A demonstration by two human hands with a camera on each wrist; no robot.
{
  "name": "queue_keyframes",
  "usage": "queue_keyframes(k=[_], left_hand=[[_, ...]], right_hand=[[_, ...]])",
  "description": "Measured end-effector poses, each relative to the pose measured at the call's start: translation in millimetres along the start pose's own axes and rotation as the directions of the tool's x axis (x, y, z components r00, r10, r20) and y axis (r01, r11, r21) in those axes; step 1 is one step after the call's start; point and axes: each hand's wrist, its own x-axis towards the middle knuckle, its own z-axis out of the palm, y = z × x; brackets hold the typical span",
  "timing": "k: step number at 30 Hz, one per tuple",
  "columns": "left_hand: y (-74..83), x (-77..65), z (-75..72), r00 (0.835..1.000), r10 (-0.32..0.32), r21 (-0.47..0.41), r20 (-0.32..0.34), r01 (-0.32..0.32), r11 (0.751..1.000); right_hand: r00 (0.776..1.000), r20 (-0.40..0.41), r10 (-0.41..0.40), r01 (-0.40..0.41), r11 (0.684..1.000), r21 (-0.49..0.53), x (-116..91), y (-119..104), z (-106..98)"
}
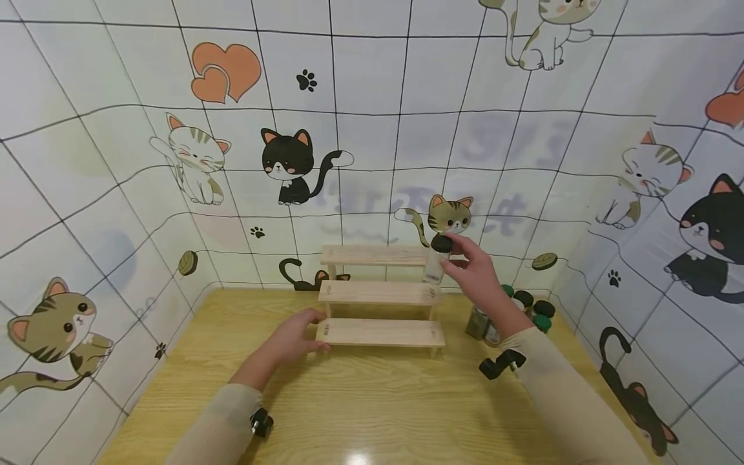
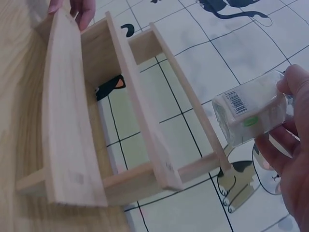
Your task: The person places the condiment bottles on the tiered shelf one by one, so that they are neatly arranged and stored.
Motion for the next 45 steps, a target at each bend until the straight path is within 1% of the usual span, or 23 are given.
queue_keyframes(k=[4,8,12,18,21,25,28,35,40,45], left_hand=[[0.0,0.1,1.1,1.0,-0.021,0.002,0.004,0.021,1.0],[1.6,-0.4,0.9,1.0,-0.022,-0.015,0.0,0.022,1.0],[3.7,-2.7,0.4,0.999,-0.039,-0.045,0.004,0.039,0.998],[4.3,-3.5,1.4,0.999,-0.041,-0.032,0.008,0.041,0.999],[4.1,-2.8,1.7,0.999,-0.041,-0.032,0.006,0.041,0.999],[3.5,-1.8,1.3,0.999,-0.045,-0.032,0.001,0.045,0.998],[3.5,-1.1,0.4,0.999,-0.045,-0.034,0.001,0.045,0.998],[3.2,0.2,-1.5,0.998,-0.056,-0.042,0.0,0.055,0.998],[-0.1,1.0,0.3,0.999,-0.046,-0.031,-0.003,0.046,0.998],[-1.2,0.5,1.6,0.999,-0.044,-0.032,-0.005,0.043,0.999]], right_hand=[[0.999,0.025,0.027,-0.028,0.999,0.04,20.8,-1.5,12.3],[0.998,0.051,0.039,-0.042,0.997,0.058,36.8,-1.8,26.2],[0.995,0.079,0.059,-0.064,0.996,0.061,47.3,-4.3,41.2],[0.988,0.117,0.101,-0.113,0.989,0.1,60.2,-11.1,61.2],[0.987,0.131,0.089,-0.104,0.989,0.109,69.0,-12.8,70.7],[0.989,0.144,0.045,-0.061,0.992,0.11,82.1,-14.2,83.7],[0.987,0.157,0.035,-0.054,0.991,0.12,90.1,-16.7,94.6],[0.984,0.171,0.044,-0.079,0.976,0.202,106.4,-21.6,124.9],[0.984,0.161,0.075,-0.113,0.965,0.238,116.3,-19.1,145.3],[0.98,0.183,0.08,-0.126,0.958,0.257,122.0,-19.2,159.8]])
